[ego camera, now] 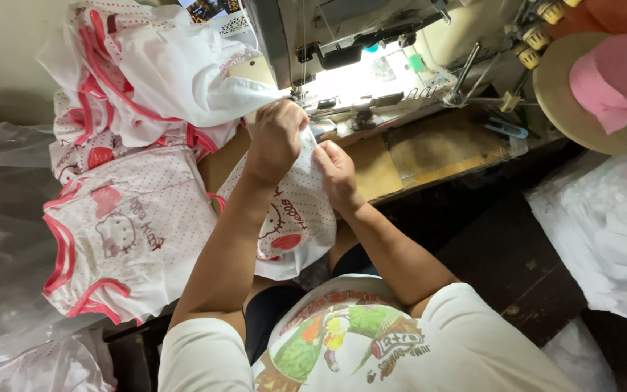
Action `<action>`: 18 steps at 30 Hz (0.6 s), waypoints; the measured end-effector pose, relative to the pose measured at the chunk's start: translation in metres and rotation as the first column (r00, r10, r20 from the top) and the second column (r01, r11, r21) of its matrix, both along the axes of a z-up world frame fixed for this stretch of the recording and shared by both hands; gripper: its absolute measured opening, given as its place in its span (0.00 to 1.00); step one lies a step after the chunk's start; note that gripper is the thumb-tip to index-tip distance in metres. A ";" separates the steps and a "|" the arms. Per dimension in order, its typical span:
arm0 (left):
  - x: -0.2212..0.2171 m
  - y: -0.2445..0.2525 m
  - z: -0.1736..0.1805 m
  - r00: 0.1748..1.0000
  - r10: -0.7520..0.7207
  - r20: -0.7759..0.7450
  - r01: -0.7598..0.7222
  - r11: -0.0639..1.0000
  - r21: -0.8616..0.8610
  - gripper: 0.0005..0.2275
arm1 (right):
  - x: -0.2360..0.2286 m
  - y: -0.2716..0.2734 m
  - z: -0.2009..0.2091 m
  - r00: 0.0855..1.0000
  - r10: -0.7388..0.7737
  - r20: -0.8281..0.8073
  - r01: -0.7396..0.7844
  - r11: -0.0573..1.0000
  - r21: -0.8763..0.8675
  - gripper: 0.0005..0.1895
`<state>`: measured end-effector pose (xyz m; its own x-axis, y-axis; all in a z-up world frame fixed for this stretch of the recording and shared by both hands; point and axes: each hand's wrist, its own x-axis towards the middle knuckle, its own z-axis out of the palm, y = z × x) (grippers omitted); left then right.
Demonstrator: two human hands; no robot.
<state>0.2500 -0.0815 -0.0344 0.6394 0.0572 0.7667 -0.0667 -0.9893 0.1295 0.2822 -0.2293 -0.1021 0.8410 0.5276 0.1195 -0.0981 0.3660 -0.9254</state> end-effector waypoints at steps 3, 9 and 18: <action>-0.027 -0.031 0.034 0.992 0.123 -0.031 -0.120 0.988 0.094 0.08 | -0.004 -0.008 -0.001 0.997 0.030 0.077 -0.023 0.996 -0.087 0.10; -0.046 -0.076 0.008 0.928 0.372 0.008 -0.365 0.908 0.207 0.17 | -0.019 -0.024 0.013 0.994 0.075 0.085 -0.068 0.994 -0.083 0.10; -0.018 -0.063 -0.008 0.902 0.370 -0.223 -0.371 0.928 0.039 0.25 | -0.001 -0.007 0.025 1.000 0.018 0.012 -0.019 0.995 0.096 0.09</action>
<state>0.2323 -0.1446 -0.0427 0.7251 0.3266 0.6062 0.3360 -0.9363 0.1026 0.2814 -0.2360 -0.0771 0.8294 0.5291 0.1792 -0.0962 0.4514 -0.8871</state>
